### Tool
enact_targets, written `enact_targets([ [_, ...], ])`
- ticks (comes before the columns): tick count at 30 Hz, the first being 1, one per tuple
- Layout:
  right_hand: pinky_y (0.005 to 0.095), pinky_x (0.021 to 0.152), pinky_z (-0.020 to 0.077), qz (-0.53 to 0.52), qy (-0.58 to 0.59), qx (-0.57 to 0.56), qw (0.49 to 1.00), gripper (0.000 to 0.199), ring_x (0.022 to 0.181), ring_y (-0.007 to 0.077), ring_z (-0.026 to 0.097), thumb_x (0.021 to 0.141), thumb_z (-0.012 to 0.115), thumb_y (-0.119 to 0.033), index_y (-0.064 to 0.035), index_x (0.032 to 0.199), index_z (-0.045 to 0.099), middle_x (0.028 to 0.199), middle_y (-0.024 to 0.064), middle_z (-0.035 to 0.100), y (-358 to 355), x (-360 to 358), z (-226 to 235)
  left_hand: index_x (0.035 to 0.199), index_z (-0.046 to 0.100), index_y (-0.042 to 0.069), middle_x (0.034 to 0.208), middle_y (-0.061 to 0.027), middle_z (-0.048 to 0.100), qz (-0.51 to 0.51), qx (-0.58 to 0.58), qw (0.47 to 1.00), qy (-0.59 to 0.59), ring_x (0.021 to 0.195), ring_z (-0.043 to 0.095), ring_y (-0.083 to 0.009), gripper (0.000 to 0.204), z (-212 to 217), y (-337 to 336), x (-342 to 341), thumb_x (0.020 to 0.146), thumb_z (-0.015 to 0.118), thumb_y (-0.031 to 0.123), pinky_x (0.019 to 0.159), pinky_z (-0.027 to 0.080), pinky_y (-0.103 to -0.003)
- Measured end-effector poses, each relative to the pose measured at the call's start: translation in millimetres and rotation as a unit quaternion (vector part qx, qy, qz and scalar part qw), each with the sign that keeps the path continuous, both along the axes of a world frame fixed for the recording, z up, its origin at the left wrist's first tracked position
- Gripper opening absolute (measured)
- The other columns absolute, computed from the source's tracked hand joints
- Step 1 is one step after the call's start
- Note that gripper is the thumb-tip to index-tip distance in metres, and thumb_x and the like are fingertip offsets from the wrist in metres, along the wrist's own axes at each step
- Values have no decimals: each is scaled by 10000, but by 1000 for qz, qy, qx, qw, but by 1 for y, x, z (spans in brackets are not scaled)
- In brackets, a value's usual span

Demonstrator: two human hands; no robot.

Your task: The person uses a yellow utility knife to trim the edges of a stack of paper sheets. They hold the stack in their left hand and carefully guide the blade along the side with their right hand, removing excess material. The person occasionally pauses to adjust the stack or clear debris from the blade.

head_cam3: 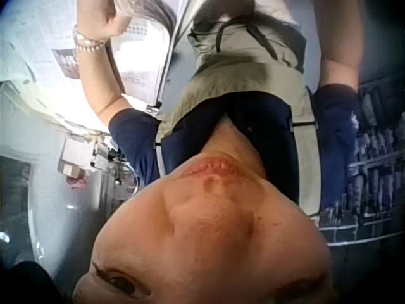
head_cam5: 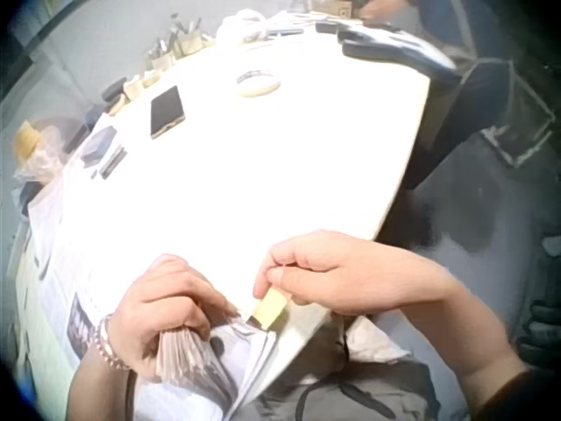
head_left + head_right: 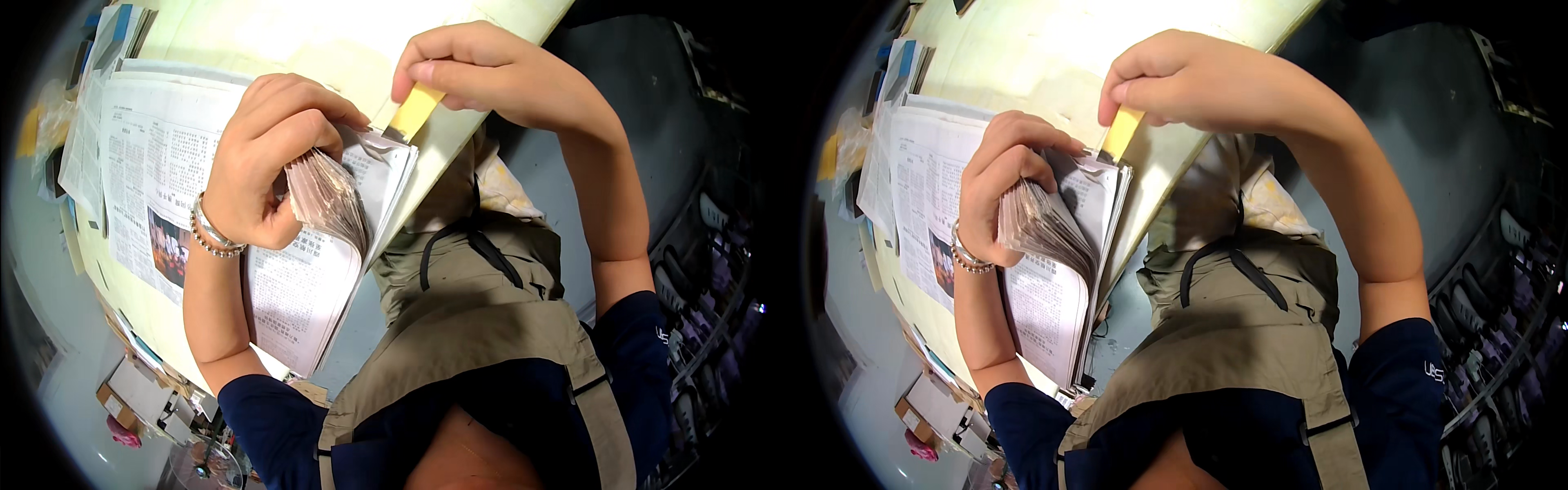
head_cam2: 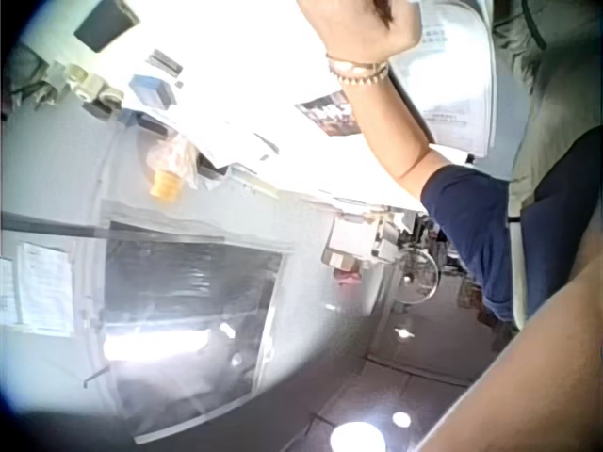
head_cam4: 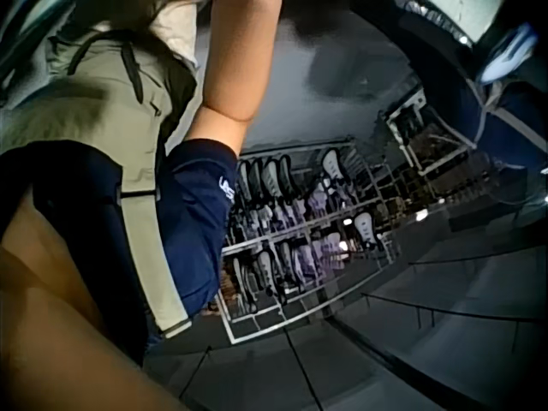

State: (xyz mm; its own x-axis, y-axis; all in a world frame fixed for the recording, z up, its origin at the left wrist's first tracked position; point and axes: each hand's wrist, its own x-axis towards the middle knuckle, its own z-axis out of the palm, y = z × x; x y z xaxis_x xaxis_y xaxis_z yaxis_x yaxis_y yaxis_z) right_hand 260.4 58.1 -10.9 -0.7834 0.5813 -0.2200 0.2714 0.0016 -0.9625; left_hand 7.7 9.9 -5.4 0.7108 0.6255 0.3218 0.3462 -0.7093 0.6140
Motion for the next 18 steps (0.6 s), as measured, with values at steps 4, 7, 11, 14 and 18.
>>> enact_targets([
  [4,197,497,230,6,-2,-17,1000,293,557,30,300,965,491,-286,-47,959,659,613,-77,344,-2,0,4,729,539,74,911,-117,669,3,5,1000,8,796,575,-285,189,0,0,0,588,567,197,765,426,-347],
  [7,196,491,219,-3,-23,-30,999,303,554,23,293,969,494,-303,-51,961,661,616,-80,348,-6,7,10,724,538,73,920,-117,683,-1,8,1000,3,810,579,-282,192,-2,0,1,582,567,198,774,428,-347],
  [11,195,484,213,-16,-3,-23,1000,302,548,15,291,975,491,-306,-56,972,661,615,-85,352,-10,10,4,732,545,73,928,-111,693,5,11,1000,9,827,580,-285,201,0,-2,0,573,562,195,790,433,-350],
  [14,191,483,214,-10,34,7,999,292,547,11,293,983,482,-293,-59,996,655,614,-88,355,-19,3,-8,740,556,69,930,-110,696,1,12,1000,5,837,580,-292,209,-2,-2,-2,570,556,190,805,437,-352],
  [18,185,491,220,2,28,-39,999,282,553,9,298,991,469,-274,-55,1030,643,620,-89,361,-23,7,0,733,564,63,927,-113,701,-2,18,1000,-6,868,597,-298,199,-3,-2,-4,578,546,187,825,445,-358],
])
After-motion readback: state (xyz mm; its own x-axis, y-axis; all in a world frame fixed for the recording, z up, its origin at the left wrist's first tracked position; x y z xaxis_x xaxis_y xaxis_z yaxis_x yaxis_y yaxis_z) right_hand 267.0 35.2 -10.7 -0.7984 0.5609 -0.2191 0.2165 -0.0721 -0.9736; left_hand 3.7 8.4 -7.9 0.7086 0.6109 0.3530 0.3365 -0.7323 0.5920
